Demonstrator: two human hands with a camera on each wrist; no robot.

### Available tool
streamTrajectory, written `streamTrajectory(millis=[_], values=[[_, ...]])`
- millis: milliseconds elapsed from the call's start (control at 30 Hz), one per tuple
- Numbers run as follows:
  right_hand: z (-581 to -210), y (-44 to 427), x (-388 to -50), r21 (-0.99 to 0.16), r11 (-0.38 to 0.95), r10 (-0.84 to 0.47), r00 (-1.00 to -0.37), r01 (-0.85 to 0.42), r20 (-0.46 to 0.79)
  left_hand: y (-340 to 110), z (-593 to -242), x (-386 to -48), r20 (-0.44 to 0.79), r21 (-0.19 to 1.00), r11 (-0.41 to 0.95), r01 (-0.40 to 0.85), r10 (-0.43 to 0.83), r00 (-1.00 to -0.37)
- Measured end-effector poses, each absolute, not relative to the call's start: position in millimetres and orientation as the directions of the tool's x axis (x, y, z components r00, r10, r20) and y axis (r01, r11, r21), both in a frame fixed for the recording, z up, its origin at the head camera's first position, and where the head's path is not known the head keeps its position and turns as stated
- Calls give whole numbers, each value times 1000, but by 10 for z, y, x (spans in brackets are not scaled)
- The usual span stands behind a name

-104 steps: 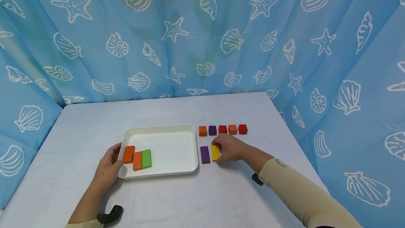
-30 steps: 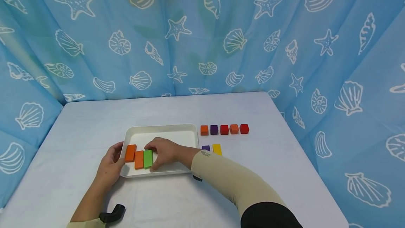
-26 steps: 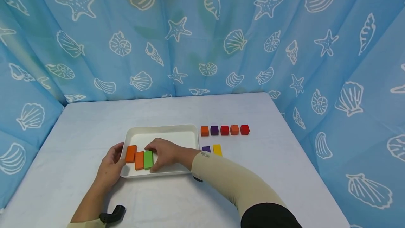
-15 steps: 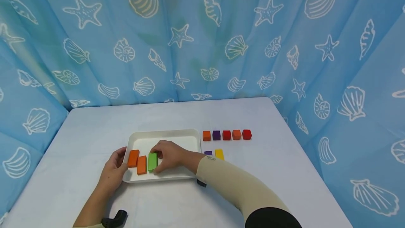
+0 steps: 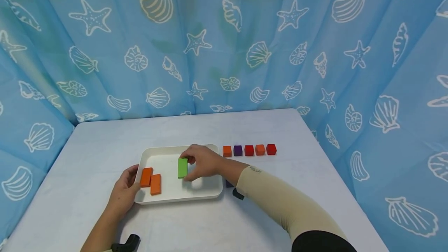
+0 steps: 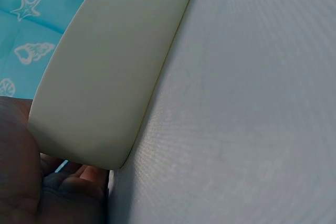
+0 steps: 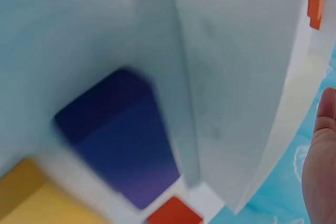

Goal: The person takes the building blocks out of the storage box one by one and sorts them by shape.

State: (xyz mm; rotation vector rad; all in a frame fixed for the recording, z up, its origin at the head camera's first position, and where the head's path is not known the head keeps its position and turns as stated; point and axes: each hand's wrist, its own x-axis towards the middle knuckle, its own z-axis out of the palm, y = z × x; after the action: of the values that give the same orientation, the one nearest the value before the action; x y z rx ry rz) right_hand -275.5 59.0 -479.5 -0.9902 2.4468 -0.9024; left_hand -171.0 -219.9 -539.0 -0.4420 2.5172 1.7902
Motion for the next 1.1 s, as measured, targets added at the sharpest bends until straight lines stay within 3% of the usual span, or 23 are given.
streamTrajectory(millis=[600,833,1100], values=[[-4665,1755,-2741,-663,597,-612,-791,-452,-11,-2213,-5386,-1702,-183,919,313,-240,-201,-962],[-4793,2196,-2622,-601,688,-530,-847,-406,-35,-2217,-5380,-1686,-175,923,310,-229,-191,-966],[-5055,2564,-2491,-547,738,-504,-862,-396,-57,-2193,-5369,-1664,-179,921,312,-236,-198,-964]])
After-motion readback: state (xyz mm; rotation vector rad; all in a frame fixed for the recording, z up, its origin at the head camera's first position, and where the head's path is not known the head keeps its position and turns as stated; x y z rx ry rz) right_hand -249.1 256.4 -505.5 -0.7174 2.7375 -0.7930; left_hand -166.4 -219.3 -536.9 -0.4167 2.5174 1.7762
